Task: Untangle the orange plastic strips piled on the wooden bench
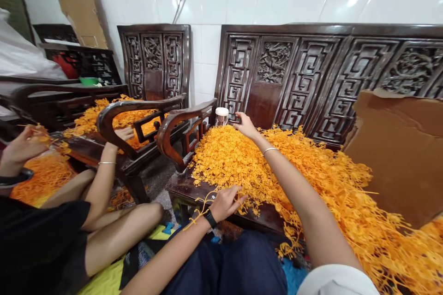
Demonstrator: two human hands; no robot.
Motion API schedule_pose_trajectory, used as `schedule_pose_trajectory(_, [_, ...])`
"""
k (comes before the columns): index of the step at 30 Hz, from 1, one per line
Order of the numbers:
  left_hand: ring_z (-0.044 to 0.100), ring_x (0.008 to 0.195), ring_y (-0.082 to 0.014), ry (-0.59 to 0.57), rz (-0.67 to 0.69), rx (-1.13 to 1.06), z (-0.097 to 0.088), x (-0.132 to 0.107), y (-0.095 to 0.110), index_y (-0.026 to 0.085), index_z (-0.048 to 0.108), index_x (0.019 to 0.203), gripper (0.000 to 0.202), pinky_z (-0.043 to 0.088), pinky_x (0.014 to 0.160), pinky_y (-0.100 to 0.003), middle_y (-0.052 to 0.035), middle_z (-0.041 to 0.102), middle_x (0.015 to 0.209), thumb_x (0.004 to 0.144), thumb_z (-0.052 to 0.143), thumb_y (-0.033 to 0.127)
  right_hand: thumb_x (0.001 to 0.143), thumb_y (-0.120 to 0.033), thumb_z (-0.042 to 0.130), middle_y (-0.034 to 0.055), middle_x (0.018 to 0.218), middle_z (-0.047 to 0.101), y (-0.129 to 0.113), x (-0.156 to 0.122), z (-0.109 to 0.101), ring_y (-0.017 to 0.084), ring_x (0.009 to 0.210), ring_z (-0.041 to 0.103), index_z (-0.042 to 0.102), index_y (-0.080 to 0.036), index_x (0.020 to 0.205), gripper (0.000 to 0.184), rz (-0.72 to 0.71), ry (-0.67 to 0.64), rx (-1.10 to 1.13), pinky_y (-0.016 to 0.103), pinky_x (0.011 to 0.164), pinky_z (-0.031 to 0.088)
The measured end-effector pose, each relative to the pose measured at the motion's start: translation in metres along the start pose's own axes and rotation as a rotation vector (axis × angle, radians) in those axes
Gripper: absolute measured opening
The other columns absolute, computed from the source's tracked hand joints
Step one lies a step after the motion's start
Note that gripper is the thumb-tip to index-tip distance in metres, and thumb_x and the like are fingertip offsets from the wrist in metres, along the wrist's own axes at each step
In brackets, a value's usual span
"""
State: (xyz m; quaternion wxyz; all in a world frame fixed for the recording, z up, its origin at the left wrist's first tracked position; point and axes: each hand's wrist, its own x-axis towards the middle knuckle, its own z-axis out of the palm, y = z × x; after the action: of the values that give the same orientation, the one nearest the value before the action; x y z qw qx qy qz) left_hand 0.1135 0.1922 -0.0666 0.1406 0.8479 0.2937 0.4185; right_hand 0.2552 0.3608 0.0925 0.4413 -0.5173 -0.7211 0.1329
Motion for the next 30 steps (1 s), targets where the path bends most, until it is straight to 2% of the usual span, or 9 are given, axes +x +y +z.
schedule_pose_trajectory(4, [0.053,0.059,-0.0101,0.195,-0.224,-0.043,-0.014,0.004,-0.006,0.014,0.045,0.102,0.031,0.045,0.057,-0.023,-0.0044,0.057,0.080,0.085,0.042,0.040,0.072,-0.027,0.054,0.0105,0.103,0.059,-0.032,-0.009,-0.019,0.023,0.099,0.054,0.053,-0.013,0.102,0.033,-0.017,0.010,0.118,0.040,0.088,0.041])
schedule_pose_trajectory(8, [0.048,0.062,-0.0074,0.375,-0.398,-0.358,-0.031,0.021,-0.003,0.016,0.042,0.107,0.038,0.043,0.057,-0.020,-0.0046,0.054,0.093,0.077,0.056,0.036,0.073,-0.031,0.057,0.0078,0.099,0.060,-0.081,-0.037,-0.036,0.018,0.085,0.060,0.053,-0.015,0.098,0.030,-0.122,-0.018,0.382,0.034,0.080,0.047])
schedule_pose_trajectory(13, [0.047,0.066,-0.0072,0.364,-0.293,-0.635,-0.056,0.074,0.013,0.017,0.038,0.111,0.050,0.043,0.061,-0.022,-0.0059,0.052,0.101,0.070,0.065,0.029,0.080,-0.029,0.050,0.0052,0.094,0.060,-0.124,-0.091,-0.053,0.014,0.076,0.061,0.049,-0.020,0.105,0.027,-0.189,0.168,0.538,0.031,0.077,0.049])
schedule_pose_trajectory(16, [0.048,0.068,-0.0076,0.310,-0.174,-0.665,-0.075,0.104,0.024,0.016,0.045,0.105,0.044,0.042,0.061,-0.021,-0.0049,0.053,0.100,0.070,0.066,0.030,0.079,-0.029,0.055,0.0048,0.088,0.061,-0.124,-0.115,-0.055,0.014,0.078,0.060,0.055,-0.019,0.094,0.019,-0.157,0.262,0.471,0.030,0.076,0.049])
schedule_pose_trajectory(19, [0.048,0.068,-0.0081,0.303,-0.077,-0.666,-0.092,0.118,0.033,0.017,0.047,0.101,0.038,0.041,0.060,-0.020,-0.0037,0.055,0.094,0.071,0.065,0.031,0.074,-0.033,0.061,0.0052,0.087,0.061,-0.113,-0.124,-0.056,0.015,0.080,0.059,0.059,-0.018,0.085,0.019,-0.100,0.136,0.377,0.030,0.073,0.049])
schedule_pose_trajectory(22, [0.048,0.064,-0.0073,0.328,-0.044,-0.610,-0.104,0.118,0.037,0.017,0.045,0.103,0.042,0.041,0.058,-0.020,-0.0023,0.055,0.088,0.069,0.067,0.029,0.072,-0.035,0.064,0.0051,0.089,0.062,-0.102,-0.126,-0.063,0.015,0.079,0.060,0.060,-0.018,0.089,0.024,-0.090,-0.071,0.369,0.031,0.072,0.050])
schedule_pose_trajectory(24, [0.048,0.062,-0.0068,0.319,-0.029,-0.542,-0.108,0.114,0.036,0.017,0.044,0.105,0.046,0.042,0.058,-0.020,-0.0019,0.055,0.088,0.067,0.068,0.028,0.073,-0.035,0.063,0.0047,0.090,0.063,-0.098,-0.125,-0.066,0.015,0.081,0.061,0.061,-0.019,0.093,0.025,-0.116,-0.152,0.393,0.031,0.075,0.049])
schedule_pose_trajectory(27, [0.049,0.062,-0.0075,0.294,0.000,-0.400,-0.108,0.108,0.031,0.017,0.042,0.110,0.047,0.042,0.059,-0.022,-0.0023,0.056,0.087,0.070,0.065,0.026,0.071,-0.033,0.065,0.0038,0.084,0.064,-0.093,-0.123,-0.059,0.015,0.075,0.061,0.062,-0.018,0.090,0.024,-0.101,-0.210,0.412,0.030,0.072,0.050])
schedule_pose_trajectory(30, [0.052,0.063,-0.0088,0.289,-0.018,-0.305,-0.101,0.102,0.020,0.016,0.041,0.114,0.048,0.043,0.062,-0.023,-0.0021,0.057,0.084,0.072,0.062,0.020,0.064,-0.030,0.071,0.0028,0.073,0.063,-0.084,-0.119,-0.038,0.014,0.065,0.060,0.062,-0.016,0.079,0.023,-0.065,-0.186,0.408,0.028,0.063,0.050])
